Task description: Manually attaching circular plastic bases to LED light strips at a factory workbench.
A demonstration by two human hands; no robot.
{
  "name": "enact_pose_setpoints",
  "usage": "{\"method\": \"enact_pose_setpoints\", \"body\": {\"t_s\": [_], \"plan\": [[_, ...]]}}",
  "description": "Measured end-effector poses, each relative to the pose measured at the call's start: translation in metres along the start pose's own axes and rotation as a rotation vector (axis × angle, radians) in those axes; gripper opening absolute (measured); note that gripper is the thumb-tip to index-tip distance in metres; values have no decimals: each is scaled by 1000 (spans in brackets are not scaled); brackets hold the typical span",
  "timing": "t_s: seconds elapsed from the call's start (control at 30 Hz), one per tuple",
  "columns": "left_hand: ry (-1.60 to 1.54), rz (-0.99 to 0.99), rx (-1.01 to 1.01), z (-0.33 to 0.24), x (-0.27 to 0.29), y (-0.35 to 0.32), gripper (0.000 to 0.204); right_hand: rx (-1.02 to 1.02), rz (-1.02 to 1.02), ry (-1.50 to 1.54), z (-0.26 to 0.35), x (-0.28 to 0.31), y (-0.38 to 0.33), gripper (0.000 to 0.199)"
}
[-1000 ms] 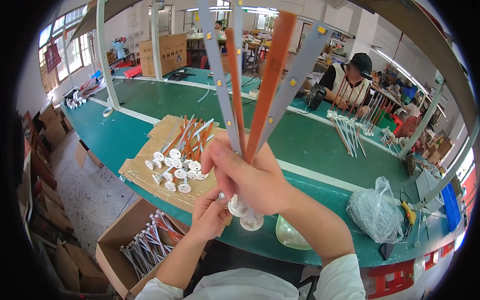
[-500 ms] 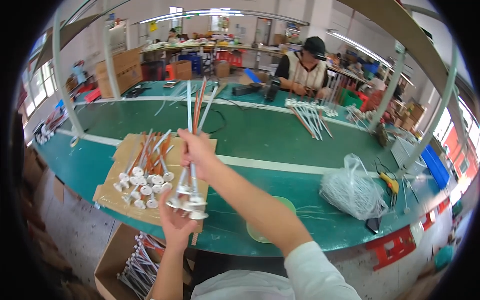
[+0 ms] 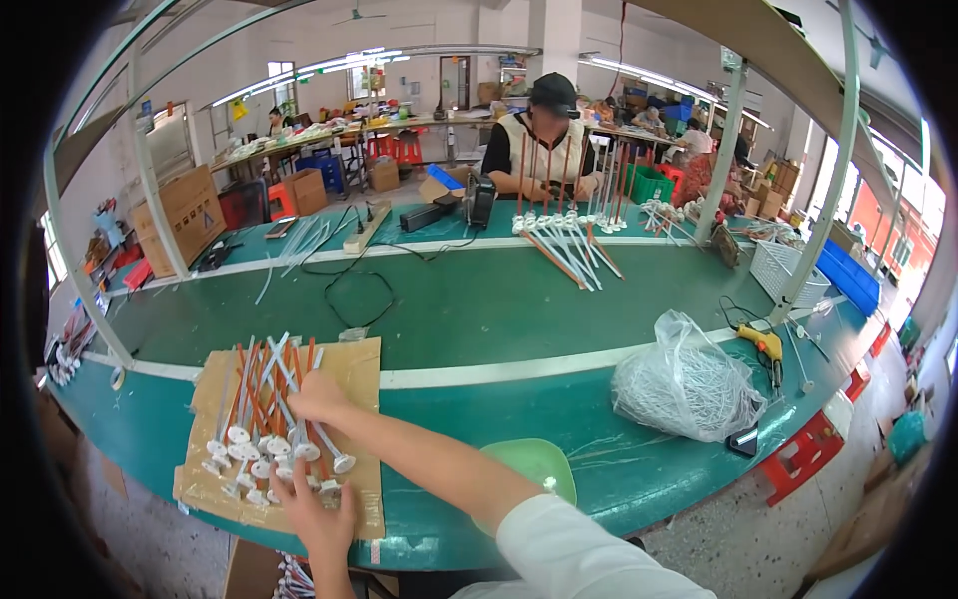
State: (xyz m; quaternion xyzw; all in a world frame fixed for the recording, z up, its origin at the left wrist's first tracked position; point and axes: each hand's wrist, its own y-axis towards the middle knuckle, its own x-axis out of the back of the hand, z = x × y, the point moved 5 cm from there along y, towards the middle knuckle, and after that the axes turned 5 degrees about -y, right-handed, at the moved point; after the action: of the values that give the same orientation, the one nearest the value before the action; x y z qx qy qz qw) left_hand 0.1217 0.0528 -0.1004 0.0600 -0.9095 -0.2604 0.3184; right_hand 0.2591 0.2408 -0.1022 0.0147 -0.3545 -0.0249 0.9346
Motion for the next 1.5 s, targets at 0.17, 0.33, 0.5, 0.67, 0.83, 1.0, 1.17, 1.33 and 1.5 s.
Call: {"method": "enact_pose_setpoints", "body": {"t_s": [0.17,0.33,0.5,0.67,0.83,1.0,1.17,1.33,1.5], "plan": [[191,11,-107,-8,-7,-3,77,106,31,-526,-55,140,-3,56],[172,-156,-16,-16,-1,11,61,-302,-370,-1031,-198,320,-27,58],[606,108,-395,-27,-17,16,62,-555,-526,-914,-331,411,-38,81],[601,73,-237,0,-21,-5,50,-661,-466,-831,-399,474,-30,122],[229,45,36,17,-29,13,61,-866,-423,-518,-431,508,-32,137],[319,22,-315,-56,-37,38,59,-841,-339,-390,-429,506,-15,148],[578,132,-966,-63,-57,72,56,-949,-336,-533,-420,507,-3,131],[249,-25,-282,-57,-42,74,53,-907,-429,-462,-432,519,-8,74],[310,43,-240,-33,-30,31,51,-792,-481,-336,-442,516,3,55]]}}
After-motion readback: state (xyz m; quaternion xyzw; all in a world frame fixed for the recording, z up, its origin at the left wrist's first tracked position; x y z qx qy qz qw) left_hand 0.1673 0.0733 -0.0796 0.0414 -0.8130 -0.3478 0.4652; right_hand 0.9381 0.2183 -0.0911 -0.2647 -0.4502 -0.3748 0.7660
